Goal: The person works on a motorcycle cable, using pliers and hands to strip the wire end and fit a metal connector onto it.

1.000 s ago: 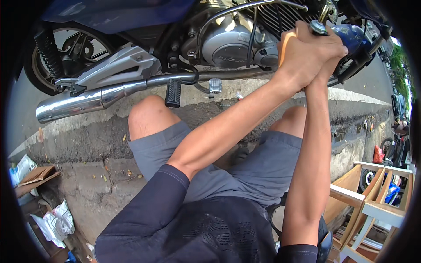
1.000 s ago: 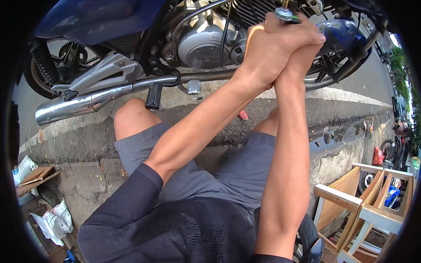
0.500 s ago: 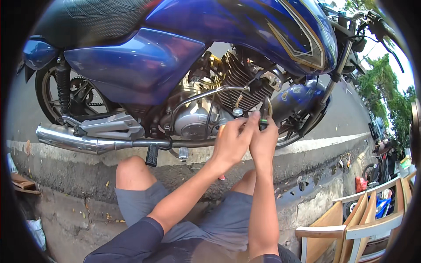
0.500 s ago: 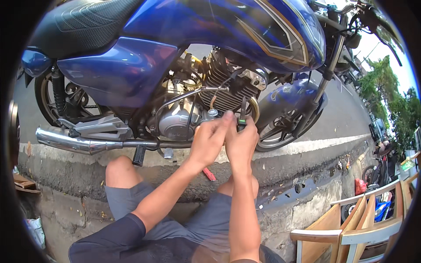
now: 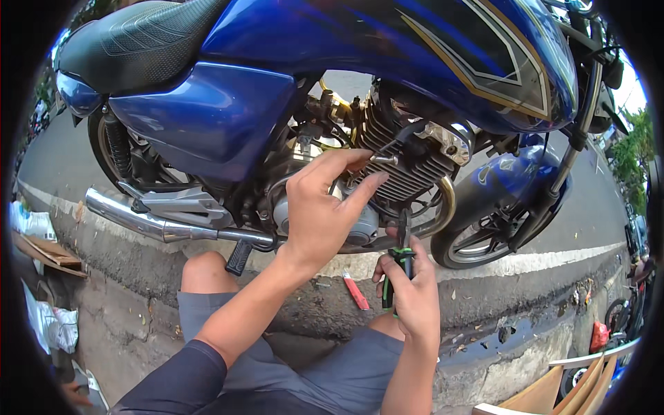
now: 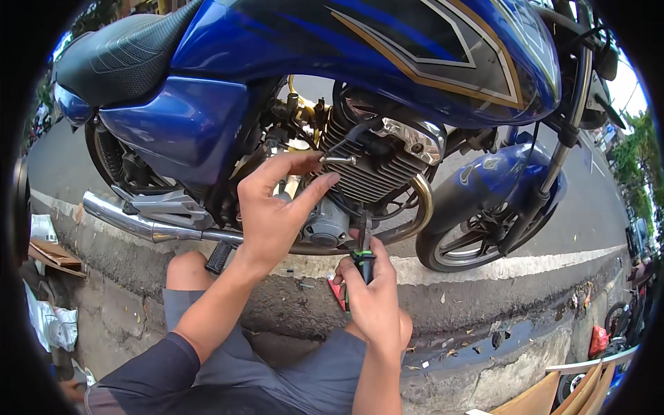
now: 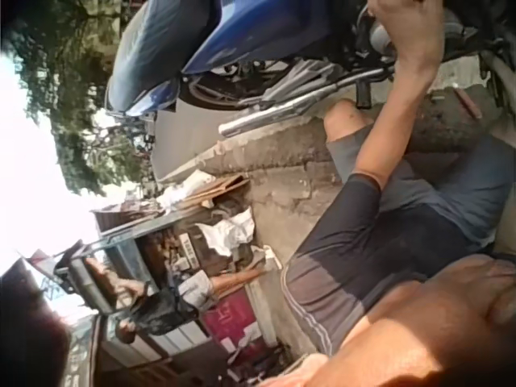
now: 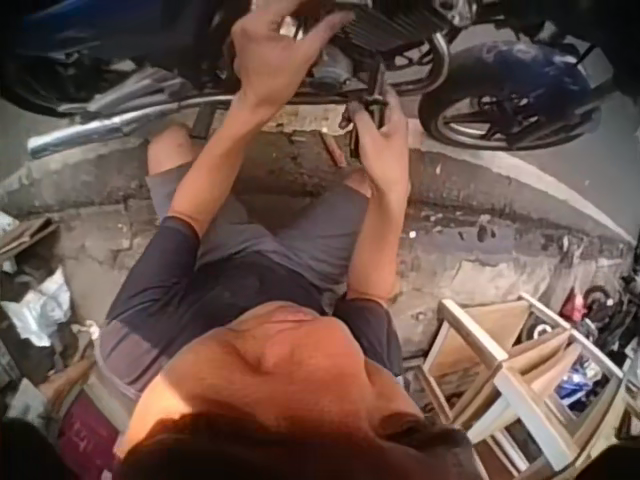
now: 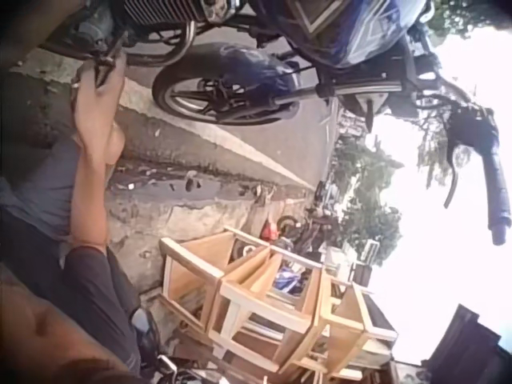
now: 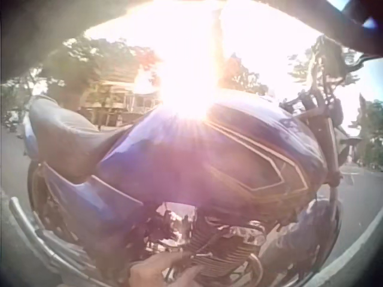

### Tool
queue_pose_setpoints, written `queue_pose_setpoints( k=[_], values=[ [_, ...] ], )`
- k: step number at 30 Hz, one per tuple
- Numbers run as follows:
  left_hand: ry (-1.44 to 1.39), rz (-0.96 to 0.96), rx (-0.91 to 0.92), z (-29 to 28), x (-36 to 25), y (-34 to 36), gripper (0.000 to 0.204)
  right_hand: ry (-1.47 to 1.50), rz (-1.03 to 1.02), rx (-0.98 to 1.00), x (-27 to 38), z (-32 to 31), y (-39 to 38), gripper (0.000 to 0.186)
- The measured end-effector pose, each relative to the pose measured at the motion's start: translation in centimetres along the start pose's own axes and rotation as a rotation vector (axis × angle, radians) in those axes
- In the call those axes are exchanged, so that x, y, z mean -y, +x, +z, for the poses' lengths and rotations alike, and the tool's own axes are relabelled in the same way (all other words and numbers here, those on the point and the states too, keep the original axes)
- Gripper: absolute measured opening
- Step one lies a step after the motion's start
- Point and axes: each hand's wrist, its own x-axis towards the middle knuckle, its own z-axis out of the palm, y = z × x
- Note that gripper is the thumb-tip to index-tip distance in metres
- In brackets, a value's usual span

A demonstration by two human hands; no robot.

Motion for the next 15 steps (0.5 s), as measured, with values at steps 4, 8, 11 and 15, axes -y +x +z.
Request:
queue_pose_setpoints(
  k=[4, 8, 11, 15],
  values=[
    [-0.111, -0.061, -0.039, 0.5, 0.6, -0.3, 0.019, 0.011, -0.002, 0.109, 3.4, 0.3, 0.2, 0.048],
    [-0.258, -0.157, 0.0, 0.7, -0.4, -0.6, 0.017, -0.042, -0.125, 0.173, 4.2, -0.3, 1.6, 0.048],
    [-0.316, -0.306, 0.064, 0.1, -1.3, -0.5, 0.018, -0.054, -0.108, 0.205, 5.5, -0.4, 2.4, 0.05],
    [-0.385, -0.363, 0.146, 0.0, -1.3, -0.4, 0.02, -0.119, -0.224, 0.229, 5.9, -0.5, 3.2, 0.052]
  ],
)
